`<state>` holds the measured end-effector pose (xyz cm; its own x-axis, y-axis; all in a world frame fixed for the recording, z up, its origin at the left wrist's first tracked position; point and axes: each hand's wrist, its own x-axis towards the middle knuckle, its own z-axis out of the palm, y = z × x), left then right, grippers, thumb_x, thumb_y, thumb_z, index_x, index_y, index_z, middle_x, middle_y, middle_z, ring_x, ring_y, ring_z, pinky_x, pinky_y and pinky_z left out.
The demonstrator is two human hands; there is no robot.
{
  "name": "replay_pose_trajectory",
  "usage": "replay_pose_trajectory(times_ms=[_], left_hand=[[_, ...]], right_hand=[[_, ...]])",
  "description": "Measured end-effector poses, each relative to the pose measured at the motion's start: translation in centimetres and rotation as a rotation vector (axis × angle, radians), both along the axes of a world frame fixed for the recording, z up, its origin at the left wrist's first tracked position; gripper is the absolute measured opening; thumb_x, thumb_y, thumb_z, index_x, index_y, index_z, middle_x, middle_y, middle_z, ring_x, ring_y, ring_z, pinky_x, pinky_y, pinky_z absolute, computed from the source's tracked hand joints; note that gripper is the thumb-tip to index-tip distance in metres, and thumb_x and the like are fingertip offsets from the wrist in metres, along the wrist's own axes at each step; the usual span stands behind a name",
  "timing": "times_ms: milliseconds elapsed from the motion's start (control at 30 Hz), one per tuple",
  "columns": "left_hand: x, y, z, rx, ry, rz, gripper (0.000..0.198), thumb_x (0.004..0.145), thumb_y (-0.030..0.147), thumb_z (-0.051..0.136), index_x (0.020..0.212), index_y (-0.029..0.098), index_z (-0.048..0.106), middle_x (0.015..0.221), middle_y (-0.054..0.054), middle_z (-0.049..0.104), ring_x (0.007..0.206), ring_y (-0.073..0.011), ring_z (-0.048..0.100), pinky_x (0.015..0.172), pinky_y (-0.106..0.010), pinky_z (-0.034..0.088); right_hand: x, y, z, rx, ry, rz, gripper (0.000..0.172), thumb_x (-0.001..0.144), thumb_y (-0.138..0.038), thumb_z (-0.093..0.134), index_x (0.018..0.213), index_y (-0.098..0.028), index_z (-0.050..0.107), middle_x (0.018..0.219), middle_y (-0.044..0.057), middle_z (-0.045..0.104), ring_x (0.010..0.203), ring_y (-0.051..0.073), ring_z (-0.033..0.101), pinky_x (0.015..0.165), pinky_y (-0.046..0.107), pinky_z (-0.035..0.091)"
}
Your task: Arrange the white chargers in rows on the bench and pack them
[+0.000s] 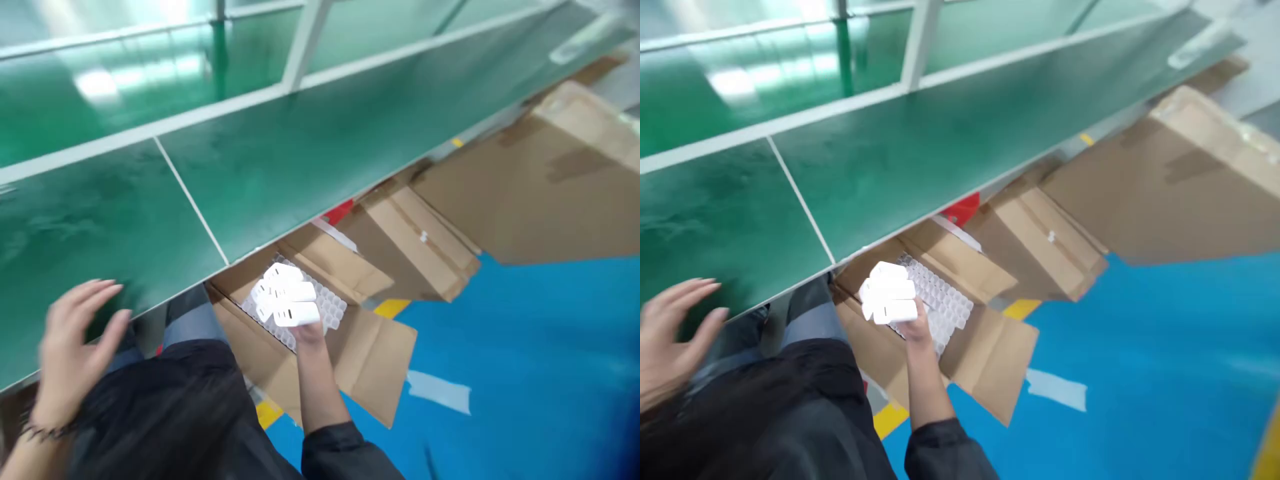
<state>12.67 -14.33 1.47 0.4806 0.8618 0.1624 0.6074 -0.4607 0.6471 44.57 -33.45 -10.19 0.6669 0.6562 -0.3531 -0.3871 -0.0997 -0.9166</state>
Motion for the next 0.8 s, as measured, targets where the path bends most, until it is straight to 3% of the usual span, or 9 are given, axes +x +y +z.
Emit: replay_pose_trajectory(times_ms=[67,133,200,267,333,467,667,800], left_hand=[[1.2,-0.9,0.5,-0.038,-0.062,-0.126,0.066,0.084,0.044,0.070,0.143,0.046,0.042,0.145,0.001,0.050,0.136,-0.0312,0.047,0.116,-0.055,0.039],[2.6,-0.9,1.3,-0.129,-0.199,-0.232,0.095,0.075,0.053,0.078,0.153,0.037,0.025,0.159,-0.008,0.032,0.145,-0.0340,0.035,0.115,-0.053,0.041],[3.1,0.2,1.9,-0.150,-0.285,-0.220,0.112,0.067,0.060,0.082,0.155,0.033,0.018,0.164,-0.013,0.019,0.150,-0.0369,0.025,0.117,-0.054,0.038],[2.3,2.1,2.2,-0.188,-0.331,-0.166,0.113,0.066,0.062,0.082,0.155,0.030,0.020,0.162,-0.015,0.023,0.148,-0.0377,0.029,0.115,-0.054,0.039],[0.4,3.7,2.2,-0.253,-0.363,-0.079,0.103,0.070,0.060,0.080,0.152,0.028,0.027,0.155,-0.016,0.034,0.139,-0.0354,0.042,0.110,-0.051,0.044],[-3.8,5.2,2.1,-0.293,-0.437,0.084,0.083,0.074,0.050,0.077,0.144,0.025,0.040,0.139,-0.013,0.052,0.121,-0.0283,0.056,0.102,-0.044,0.049],[-7.1,6.2,1.5,-0.295,-0.483,0.174,0.047,0.076,0.047,0.073,0.113,0.022,0.063,0.117,-0.007,0.065,0.104,-0.0241,0.062,0.094,-0.039,0.049],[-9.2,8.4,1.1,-0.370,-0.564,0.275,0.044,0.078,0.049,0.069,0.110,0.021,0.063,0.112,-0.005,0.068,0.095,-0.0207,0.064,0.084,-0.033,0.052]], right_hand=[[-3.1,5.0,3.1,0.113,0.057,0.161,0.045,0.054,-0.060,0.083,0.084,-0.028,0.073,0.092,0.007,0.077,0.090,0.033,0.073,0.083,0.054,0.059],[-6.6,9.8,5.8,0.192,0.171,0.344,0.039,0.061,-0.054,0.083,0.087,-0.027,0.074,0.095,0.006,0.078,0.092,0.030,0.073,0.085,0.050,0.060],[-10.1,13.9,7.9,0.220,0.274,0.527,0.032,0.062,-0.044,0.086,0.086,-0.025,0.074,0.089,0.003,0.078,0.088,0.026,0.073,0.083,0.043,0.061],[-13.3,17.0,9.1,0.217,0.312,0.671,0.030,0.059,-0.036,0.089,0.081,-0.023,0.074,0.076,0.001,0.076,0.077,0.022,0.072,0.075,0.037,0.061],[-15.9,19.3,9.6,0.218,0.346,0.793,0.031,0.057,-0.036,0.091,0.078,-0.022,0.073,0.069,-0.001,0.074,0.070,0.021,0.071,0.069,0.037,0.062],[-20.2,21.8,9.1,0.232,0.432,0.943,0.035,0.061,-0.044,0.089,0.084,-0.023,0.072,0.074,0.001,0.075,0.075,0.024,0.073,0.067,0.041,0.064],[-24.2,23.5,8.5,0.191,0.476,0.973,0.032,0.069,-0.041,0.085,0.091,-0.022,0.071,0.080,0.002,0.075,0.068,0.019,0.071,0.059,0.034,0.064],[-25.0,24.4,8.9,0.190,0.450,0.893,0.026,0.081,-0.036,0.076,0.103,-0.024,0.071,0.085,0.000,0.074,0.068,0.014,0.069,0.052,0.025,0.062]])
